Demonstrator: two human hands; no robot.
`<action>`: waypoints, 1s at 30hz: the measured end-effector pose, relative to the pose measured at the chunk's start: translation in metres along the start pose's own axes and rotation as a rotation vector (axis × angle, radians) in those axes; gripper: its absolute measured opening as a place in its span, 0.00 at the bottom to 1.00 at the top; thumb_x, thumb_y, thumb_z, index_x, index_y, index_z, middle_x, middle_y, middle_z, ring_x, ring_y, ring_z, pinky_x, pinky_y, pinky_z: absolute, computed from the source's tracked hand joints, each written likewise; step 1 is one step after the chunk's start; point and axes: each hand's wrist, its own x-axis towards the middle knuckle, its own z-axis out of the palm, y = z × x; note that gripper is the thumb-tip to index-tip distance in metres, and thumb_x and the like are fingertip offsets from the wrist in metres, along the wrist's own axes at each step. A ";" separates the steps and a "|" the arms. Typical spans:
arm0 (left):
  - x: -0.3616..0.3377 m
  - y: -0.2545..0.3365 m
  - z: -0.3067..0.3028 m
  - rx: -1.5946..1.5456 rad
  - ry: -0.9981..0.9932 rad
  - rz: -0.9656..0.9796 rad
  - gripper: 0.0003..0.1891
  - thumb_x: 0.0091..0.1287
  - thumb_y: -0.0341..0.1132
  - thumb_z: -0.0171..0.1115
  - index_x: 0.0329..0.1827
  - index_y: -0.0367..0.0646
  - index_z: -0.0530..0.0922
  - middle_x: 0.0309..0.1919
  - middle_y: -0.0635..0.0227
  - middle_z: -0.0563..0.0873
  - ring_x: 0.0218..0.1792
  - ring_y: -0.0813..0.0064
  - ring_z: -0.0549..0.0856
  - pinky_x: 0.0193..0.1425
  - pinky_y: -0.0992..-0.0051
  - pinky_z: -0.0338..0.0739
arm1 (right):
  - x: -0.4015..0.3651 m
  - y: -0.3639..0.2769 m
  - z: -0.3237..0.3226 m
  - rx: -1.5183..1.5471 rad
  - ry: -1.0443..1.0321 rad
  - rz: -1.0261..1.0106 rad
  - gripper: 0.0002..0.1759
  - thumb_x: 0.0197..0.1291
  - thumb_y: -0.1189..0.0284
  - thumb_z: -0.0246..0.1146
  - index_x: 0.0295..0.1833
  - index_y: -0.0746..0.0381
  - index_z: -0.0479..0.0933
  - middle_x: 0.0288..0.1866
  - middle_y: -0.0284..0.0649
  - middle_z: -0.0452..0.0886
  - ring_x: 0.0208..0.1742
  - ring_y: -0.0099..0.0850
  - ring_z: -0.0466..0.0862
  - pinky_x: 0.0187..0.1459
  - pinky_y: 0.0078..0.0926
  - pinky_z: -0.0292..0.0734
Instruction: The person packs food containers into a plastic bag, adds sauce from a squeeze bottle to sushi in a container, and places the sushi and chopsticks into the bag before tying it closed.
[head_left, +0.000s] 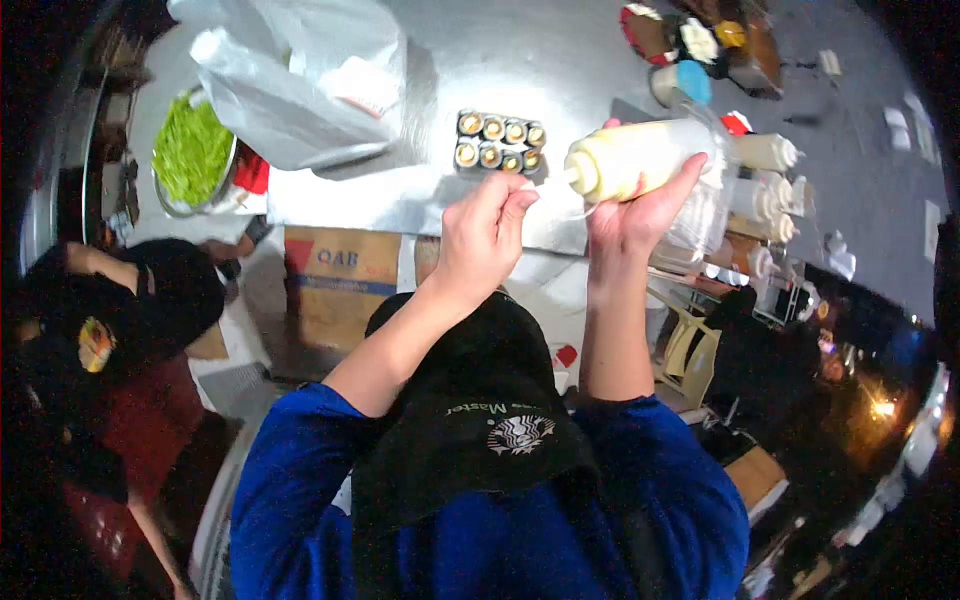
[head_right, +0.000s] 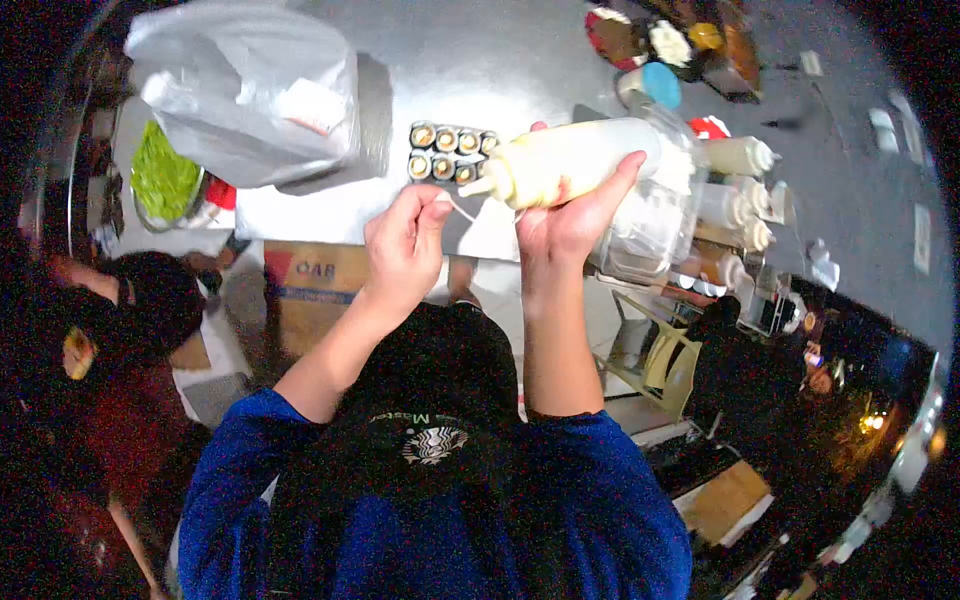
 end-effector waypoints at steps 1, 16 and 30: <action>0.001 0.015 -0.003 -0.007 -0.021 0.062 0.08 0.73 0.33 0.60 0.40 0.36 0.79 0.22 0.61 0.80 0.22 0.73 0.78 0.27 0.74 0.72 | -0.011 -0.012 0.004 0.014 -0.022 -0.010 0.43 0.66 0.35 0.48 0.62 0.66 0.67 0.51 0.49 0.79 0.52 0.46 0.82 0.53 0.48 0.82; -0.012 0.129 0.072 0.070 -0.244 0.493 0.04 0.69 0.26 0.59 0.35 0.35 0.78 0.21 0.60 0.79 0.20 0.67 0.78 0.26 0.71 0.71 | -0.073 -0.151 -0.042 0.007 -0.103 -0.372 0.36 0.71 0.40 0.47 0.59 0.65 0.70 0.46 0.48 0.83 0.46 0.40 0.86 0.49 0.41 0.84; -0.002 0.195 0.304 0.180 -0.681 0.394 0.08 0.73 0.32 0.56 0.37 0.36 0.76 0.23 0.50 0.80 0.26 0.47 0.82 0.31 0.60 0.74 | 0.035 -0.323 -0.154 0.013 -0.012 -0.614 0.30 0.72 0.50 0.54 0.60 0.68 0.67 0.48 0.49 0.82 0.49 0.39 0.86 0.44 0.37 0.86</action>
